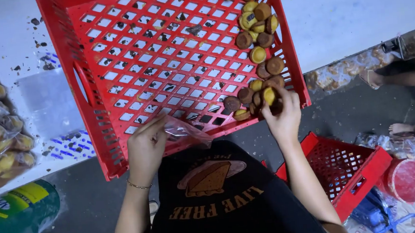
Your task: Packing small baked bread rolls from a red plastic crate into clear plastic bags.
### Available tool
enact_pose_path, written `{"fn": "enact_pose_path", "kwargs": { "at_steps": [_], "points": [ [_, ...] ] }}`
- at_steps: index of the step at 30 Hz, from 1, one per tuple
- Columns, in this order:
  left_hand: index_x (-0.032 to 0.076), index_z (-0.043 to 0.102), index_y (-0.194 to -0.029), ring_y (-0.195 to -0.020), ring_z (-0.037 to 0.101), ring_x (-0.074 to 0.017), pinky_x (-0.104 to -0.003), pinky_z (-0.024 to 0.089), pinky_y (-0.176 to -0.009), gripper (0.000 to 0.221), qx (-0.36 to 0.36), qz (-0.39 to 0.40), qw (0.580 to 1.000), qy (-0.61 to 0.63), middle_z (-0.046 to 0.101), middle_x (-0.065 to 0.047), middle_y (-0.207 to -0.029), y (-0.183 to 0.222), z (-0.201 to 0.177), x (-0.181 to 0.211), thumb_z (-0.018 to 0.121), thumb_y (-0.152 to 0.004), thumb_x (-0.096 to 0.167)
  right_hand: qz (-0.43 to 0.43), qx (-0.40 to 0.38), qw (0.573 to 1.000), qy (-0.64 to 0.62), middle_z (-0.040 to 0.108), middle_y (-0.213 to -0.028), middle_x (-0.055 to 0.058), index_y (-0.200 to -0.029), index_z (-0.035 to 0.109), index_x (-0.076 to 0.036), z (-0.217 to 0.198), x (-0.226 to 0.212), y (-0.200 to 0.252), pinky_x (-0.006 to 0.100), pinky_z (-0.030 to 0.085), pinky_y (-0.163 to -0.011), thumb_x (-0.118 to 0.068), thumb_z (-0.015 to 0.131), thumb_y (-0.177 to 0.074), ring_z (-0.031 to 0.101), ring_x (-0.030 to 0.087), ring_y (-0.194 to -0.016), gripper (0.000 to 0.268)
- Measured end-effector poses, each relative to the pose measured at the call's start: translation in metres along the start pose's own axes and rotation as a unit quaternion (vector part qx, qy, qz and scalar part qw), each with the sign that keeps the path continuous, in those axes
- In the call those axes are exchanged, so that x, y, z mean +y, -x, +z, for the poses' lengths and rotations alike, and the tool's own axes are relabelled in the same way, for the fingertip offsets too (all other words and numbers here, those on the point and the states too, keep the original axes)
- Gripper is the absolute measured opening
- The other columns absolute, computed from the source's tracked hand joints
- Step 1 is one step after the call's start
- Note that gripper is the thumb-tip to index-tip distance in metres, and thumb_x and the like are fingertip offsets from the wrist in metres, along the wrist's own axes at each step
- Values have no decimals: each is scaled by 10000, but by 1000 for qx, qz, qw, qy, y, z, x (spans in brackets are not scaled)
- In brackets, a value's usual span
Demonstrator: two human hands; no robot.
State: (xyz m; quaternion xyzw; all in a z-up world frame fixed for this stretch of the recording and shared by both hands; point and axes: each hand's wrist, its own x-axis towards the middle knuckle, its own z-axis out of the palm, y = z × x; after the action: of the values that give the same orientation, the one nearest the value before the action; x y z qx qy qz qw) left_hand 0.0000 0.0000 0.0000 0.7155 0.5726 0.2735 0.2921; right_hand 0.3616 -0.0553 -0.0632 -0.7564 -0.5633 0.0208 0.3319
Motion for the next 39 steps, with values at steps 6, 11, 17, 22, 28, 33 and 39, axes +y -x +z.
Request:
{"fn": "enact_pose_path", "kwargs": {
  "at_steps": [6,11,17,22,28,33,39],
  "points": [
    [155,807,-1097,-1028,716,-343,-441,567,-875,318,-28,4,999,21,782,-79,-1138,-5,-11,-1,635,-853,46,5,-11,999,40,579,-1081,73,-1144,687,-118,10,4,-10,441,607,-799,-189,870,-781,684,351,-1015,413],
    [170,814,-1076,-1060,718,-309,-401,570,-882,306,-63,10,997,39,785,-48,-1151,-9,-21,-17,624,-862,62,-98,4,995,2,567,-1176,146,-1205,701,-73,0,-29,-39,456,572,-889,-38,850,-712,633,391,-1099,516],
    [180,816,-1079,-1050,720,-305,-412,577,-880,298,-110,24,993,25,781,-54,-1155,-20,-48,-28,619,-875,88,121,-18,964,-234,465,-1155,152,-1311,637,-63,9,-33,-53,450,567,-951,22,781,-785,633,388,-1118,552],
    [144,816,-1050,-1066,716,-327,-413,571,-898,268,-140,38,989,34,782,-65,-1157,-32,-67,-38,610,-892,74,-91,-7,996,-12,562,-1156,187,-1223,725,-105,18,-61,-10,502,561,-881,14,787,-739,639,440,-1056,502],
    [178,821,-1038,-1039,720,-305,-390,575,-889,282,-160,76,984,31,793,-27,-1113,-42,-59,-49,614,-867,94,16,-185,978,100,487,-1400,208,-1379,597,-247,60,-77,13,603,594,-893,-116,789,-851,674,513,-1042,577],
    [161,818,-1086,-1012,741,-311,-368,593,-844,341,-216,49,972,83,796,-73,-1100,-64,-74,-23,532,-915,89,0,-105,994,10,628,-1134,229,-1307,641,-116,44,-46,-13,573,531,-921,-150,871,-753,651,494,-1050,601],
    [205,771,-1219,-714,763,-217,-313,618,-687,446,-242,-42,959,140,787,-93,-936,-78,-62,-14,514,-882,68,61,-7,995,83,490,-1374,128,-1389,565,-192,18,-14,-29,652,586,-875,-99,845,-842,672,507,-1045,622]
  ]
}}
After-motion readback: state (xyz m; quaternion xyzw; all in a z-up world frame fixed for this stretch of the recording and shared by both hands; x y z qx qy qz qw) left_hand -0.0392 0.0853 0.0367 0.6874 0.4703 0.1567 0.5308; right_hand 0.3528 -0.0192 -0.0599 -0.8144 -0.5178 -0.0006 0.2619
